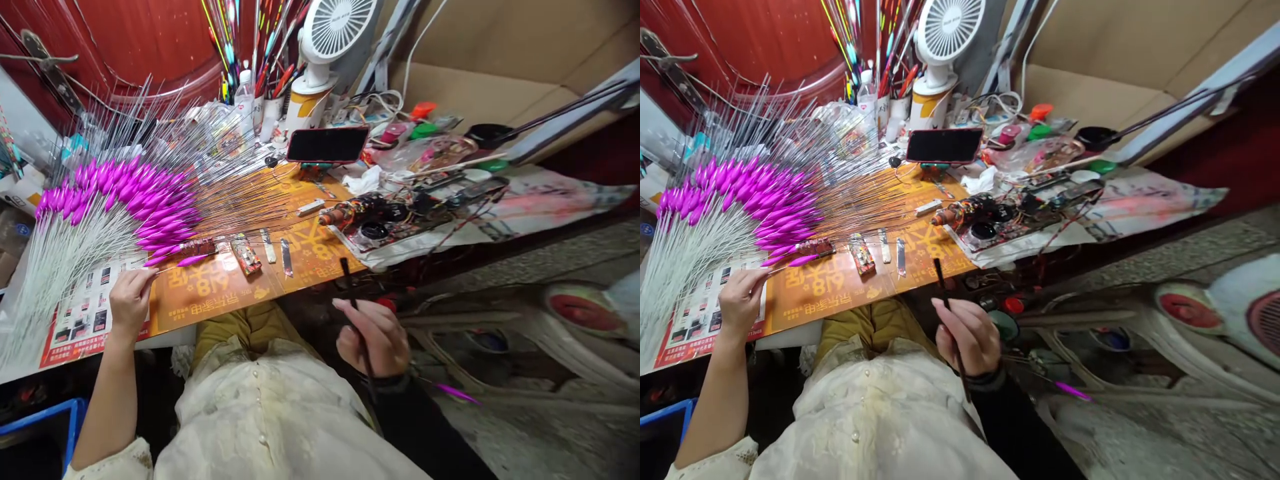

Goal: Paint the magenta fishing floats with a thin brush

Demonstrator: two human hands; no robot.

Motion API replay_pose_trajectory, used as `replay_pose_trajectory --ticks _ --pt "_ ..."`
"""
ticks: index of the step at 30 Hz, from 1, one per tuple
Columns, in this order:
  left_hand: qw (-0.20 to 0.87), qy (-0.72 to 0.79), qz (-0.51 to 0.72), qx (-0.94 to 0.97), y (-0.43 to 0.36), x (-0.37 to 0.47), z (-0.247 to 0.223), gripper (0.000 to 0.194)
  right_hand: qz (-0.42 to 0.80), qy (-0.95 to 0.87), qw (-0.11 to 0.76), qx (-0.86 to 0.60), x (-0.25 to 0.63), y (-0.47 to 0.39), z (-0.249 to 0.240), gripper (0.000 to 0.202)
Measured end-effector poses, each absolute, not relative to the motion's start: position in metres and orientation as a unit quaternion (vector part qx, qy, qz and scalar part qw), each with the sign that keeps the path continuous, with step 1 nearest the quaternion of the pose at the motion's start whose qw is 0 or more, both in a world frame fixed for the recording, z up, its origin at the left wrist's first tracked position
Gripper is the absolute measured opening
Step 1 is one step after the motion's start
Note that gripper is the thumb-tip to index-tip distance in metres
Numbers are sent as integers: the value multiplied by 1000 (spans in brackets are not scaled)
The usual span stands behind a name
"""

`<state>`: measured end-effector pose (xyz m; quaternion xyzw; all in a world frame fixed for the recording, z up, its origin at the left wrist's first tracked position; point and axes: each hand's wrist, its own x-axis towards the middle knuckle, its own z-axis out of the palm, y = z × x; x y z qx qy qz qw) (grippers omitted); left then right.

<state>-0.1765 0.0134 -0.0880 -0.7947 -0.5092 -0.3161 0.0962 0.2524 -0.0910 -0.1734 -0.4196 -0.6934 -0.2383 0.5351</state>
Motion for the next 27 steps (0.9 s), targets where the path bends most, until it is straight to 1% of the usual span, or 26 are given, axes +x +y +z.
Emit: replay_pose_trajectory --ticks 3,8,12,18,22,27 --pt "98 -508 -309 -798 7 -183 -96 22 -223 -711 539 -393 239 -61 -171 52" --pt "110 -499 -303 -804 5 -195 -104 20 -207 -697 526 -440 233 -16 -177 43" --pt "121 -478 -298 -817 6 -200 -109 19 -185 -675 539 -468 230 7 -180 46" --pt "121 -489 -305 -808 6 -201 -113 18 -101 -663 528 -521 224 16 -180 50" --pt "117 -496 -308 -803 7 -201 -114 17 -86 -668 515 -530 224 16 -177 53" --pt "141 -472 -307 -814 9 -201 -113 15 -72 -672 513 -529 225 16 -175 54"
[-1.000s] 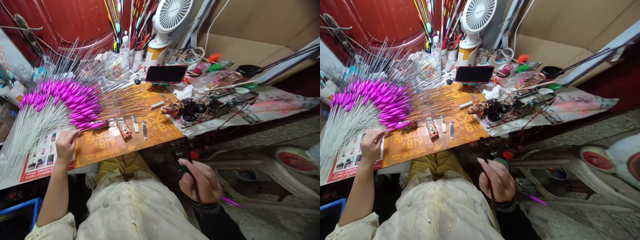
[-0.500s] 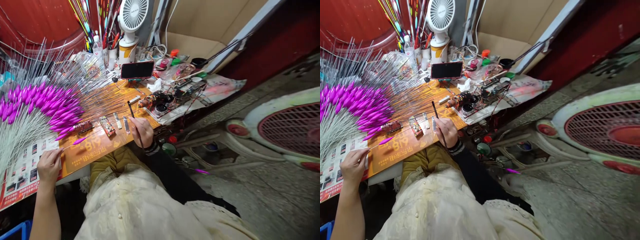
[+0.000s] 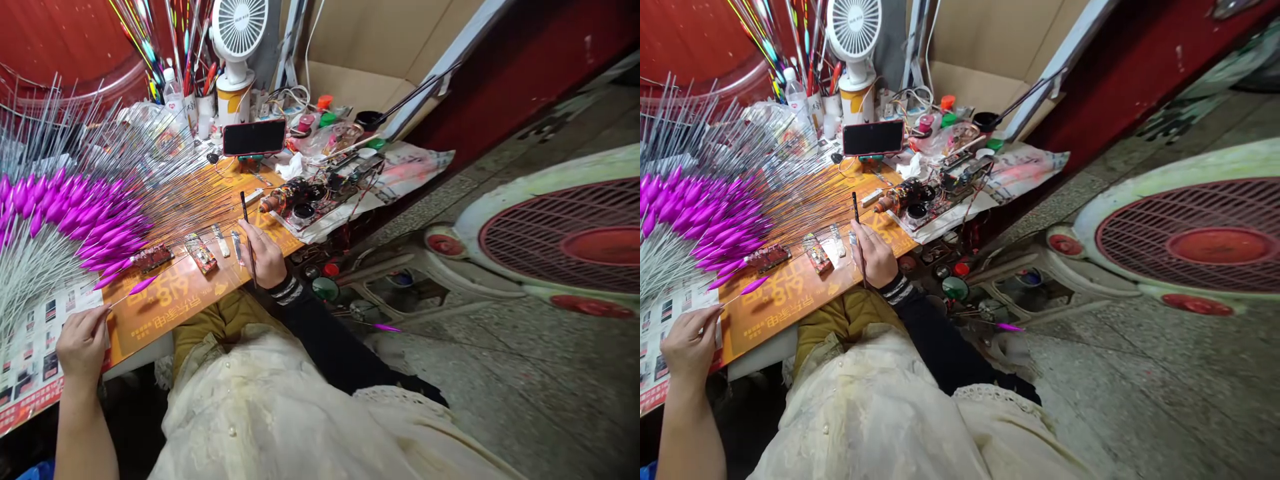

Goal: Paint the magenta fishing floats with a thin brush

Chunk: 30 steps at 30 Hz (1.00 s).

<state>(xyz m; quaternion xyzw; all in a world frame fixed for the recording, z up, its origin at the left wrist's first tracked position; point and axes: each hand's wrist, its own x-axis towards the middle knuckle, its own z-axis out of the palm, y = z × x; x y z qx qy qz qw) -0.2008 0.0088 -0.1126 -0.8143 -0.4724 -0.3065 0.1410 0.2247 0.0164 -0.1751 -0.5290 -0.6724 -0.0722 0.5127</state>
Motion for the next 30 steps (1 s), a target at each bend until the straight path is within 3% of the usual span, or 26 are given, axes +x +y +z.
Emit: replay_pose_trajectory --ticks 30 --pt "166 -432 -342 -818 16 -195 -123 20 -107 -654 483 -573 223 24 -175 56"
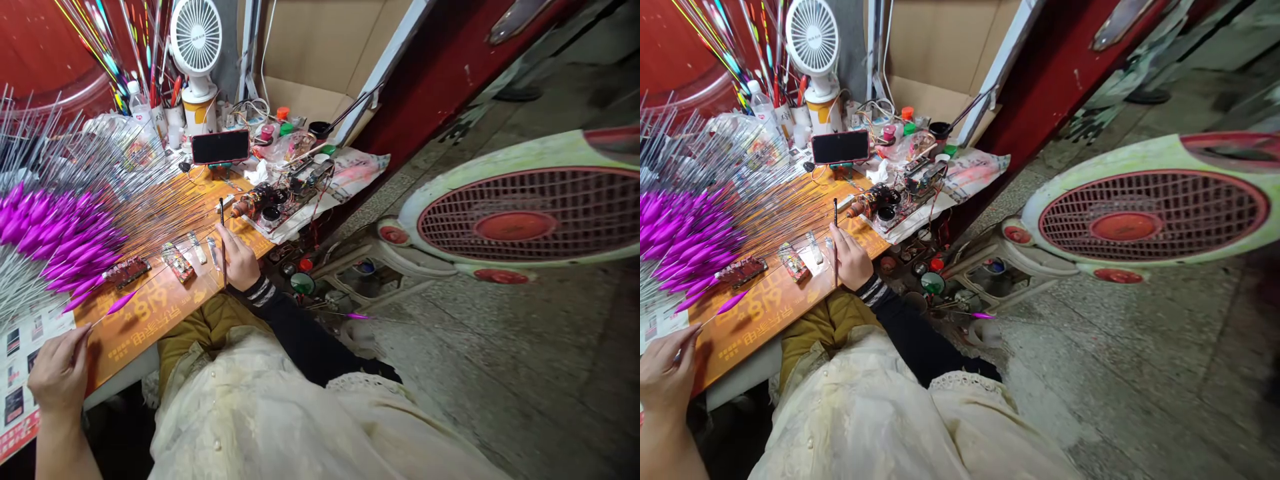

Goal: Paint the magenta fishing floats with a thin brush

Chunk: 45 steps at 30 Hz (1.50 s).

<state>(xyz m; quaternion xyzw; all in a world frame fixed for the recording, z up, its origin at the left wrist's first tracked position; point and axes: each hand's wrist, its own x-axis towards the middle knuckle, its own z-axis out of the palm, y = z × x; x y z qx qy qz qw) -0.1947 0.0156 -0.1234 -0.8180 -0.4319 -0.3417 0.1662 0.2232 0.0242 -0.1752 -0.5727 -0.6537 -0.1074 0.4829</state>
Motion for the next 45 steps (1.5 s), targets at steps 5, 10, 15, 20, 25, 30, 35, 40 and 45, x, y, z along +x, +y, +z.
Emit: replay_pose_trajectory --ticks 5,10,15,20,25,30,35,40,45 --pt "172 -429 -338 -820 12 -175 -122 13 -91 -653 485 -575 225 21 -178 56" --pt "160 -440 -324 -822 7 -153 -121 10 -100 -624 549 -547 216 3 -184 49" --pt "147 -452 -319 -820 4 -150 -125 12 -98 -706 578 -398 174 -33 -191 48" --pt "143 -443 -329 -822 2 -149 -127 8 -62 -772 557 -300 120 -51 -197 55" --pt "127 -452 -331 -819 1 -147 -126 11 -33 -768 544 -336 106 -51 -203 59" --pt "123 -460 -335 -813 0 -147 -128 12 -25 -778 519 -353 107 -53 -206 61" --pt "101 -476 -332 -808 -1 -147 -128 15 -26 -776 523 -351 105 -53 -206 62" --pt "99 -483 -324 -808 -2 -147 -127 17 -42 -778 512 -362 105 -53 -204 62" --pt "89 -492 -320 -805 -2 -146 -126 19 -55 -782 503 -364 105 -53 -202 61"
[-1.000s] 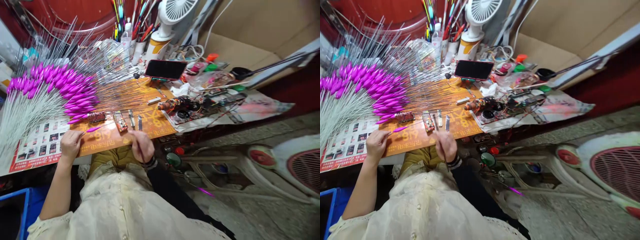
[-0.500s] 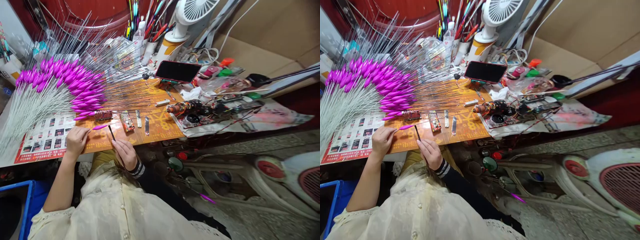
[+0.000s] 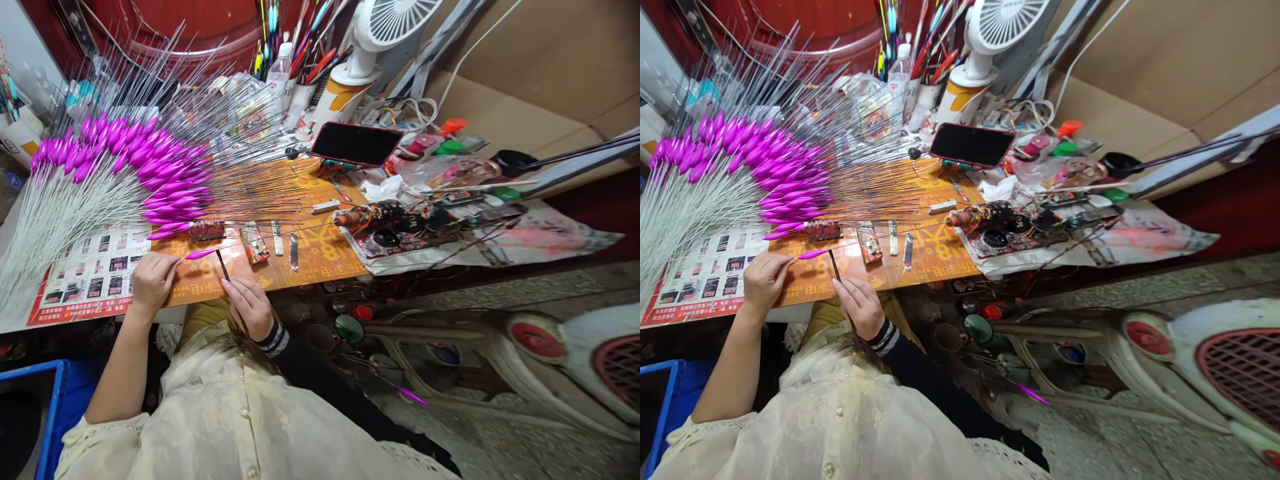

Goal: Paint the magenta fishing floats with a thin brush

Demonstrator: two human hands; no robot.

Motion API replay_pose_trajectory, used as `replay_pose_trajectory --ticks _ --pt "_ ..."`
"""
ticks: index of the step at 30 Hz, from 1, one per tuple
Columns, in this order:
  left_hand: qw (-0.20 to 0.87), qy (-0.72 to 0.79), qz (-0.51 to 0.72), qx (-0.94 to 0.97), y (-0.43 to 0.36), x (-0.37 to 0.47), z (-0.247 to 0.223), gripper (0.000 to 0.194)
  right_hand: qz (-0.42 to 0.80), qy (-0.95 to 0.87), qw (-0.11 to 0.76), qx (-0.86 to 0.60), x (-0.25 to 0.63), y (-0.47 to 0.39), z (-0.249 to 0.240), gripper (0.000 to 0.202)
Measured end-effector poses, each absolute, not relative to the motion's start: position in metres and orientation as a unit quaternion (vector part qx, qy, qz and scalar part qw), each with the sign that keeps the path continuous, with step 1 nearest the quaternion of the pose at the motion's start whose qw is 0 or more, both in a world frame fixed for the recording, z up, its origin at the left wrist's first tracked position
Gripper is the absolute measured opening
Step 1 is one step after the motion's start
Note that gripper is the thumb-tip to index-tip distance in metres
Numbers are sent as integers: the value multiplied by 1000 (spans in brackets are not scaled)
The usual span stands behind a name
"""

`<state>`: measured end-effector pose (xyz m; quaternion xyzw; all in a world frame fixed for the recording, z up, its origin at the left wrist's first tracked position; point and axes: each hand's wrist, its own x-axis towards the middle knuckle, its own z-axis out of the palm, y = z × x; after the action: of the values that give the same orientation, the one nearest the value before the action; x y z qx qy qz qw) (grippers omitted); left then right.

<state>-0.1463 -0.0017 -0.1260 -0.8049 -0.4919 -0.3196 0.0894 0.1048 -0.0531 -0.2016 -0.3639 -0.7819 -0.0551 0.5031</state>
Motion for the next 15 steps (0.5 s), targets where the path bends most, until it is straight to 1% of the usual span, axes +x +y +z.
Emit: replay_pose_trajectory --ticks 4,10,15 --pt "96 -477 -329 -809 -1 -146 -125 16 -50 -780 499 -373 104 -53 -203 58" --pt "89 -482 -327 -808 -1 -145 -125 16 -58 -772 513 -371 102 -52 -205 61" --pt "88 -478 -325 -811 0 -146 -125 16 -55 -766 520 -375 100 -51 -204 56"
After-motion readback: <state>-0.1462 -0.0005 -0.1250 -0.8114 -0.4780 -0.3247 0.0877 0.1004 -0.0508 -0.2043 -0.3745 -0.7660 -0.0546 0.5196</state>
